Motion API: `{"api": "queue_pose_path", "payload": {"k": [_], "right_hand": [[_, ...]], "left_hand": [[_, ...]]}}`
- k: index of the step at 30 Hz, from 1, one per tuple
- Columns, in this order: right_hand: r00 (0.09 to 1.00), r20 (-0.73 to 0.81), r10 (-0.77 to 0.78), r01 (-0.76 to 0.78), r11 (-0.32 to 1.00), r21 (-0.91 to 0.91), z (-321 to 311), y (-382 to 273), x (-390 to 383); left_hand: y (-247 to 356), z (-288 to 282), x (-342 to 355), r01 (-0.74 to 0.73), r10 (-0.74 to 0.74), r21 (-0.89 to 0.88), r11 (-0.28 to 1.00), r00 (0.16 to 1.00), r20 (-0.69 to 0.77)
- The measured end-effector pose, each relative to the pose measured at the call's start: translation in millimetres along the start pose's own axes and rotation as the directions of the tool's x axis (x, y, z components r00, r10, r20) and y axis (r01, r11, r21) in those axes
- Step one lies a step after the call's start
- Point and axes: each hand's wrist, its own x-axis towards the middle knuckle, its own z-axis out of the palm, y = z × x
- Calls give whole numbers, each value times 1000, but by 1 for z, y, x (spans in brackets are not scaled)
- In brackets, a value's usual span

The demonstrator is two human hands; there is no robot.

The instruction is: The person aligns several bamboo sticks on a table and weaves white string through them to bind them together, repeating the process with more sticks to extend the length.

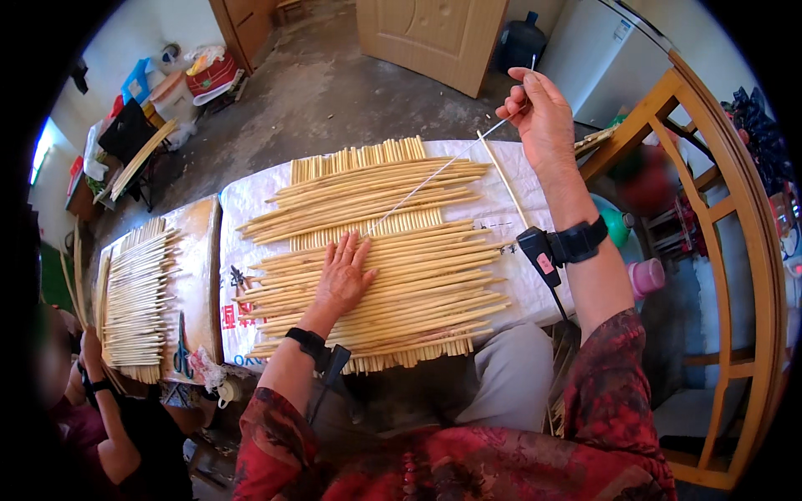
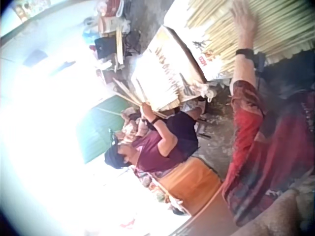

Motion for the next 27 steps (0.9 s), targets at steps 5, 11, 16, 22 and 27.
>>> {"api": "queue_pose_path", "payload": {"k": [5,11,16,22,27], "right_hand": [[998,-20,-63,63,997,42,5,-7,-10],[950,-94,-299,311,937,158,11,-16,-4],[960,116,-256,227,950,212,12,-57,11],[992,127,-28,-12,951,310,9,-34,-13],[985,164,50,-96,953,286,22,-27,-47]], "left_hand": [[-1,0,-2,6,-6,-3,1000,1000,4],[-1,-1,-3,-1,1,-13,1000,1000,10],[-3,-1,-3,5,-5,-32,999,1000,2],[-1,1,-2,-25,23,-30,999,999,-43],[-4,-2,3,-23,21,-97,995,999,-26]]}}
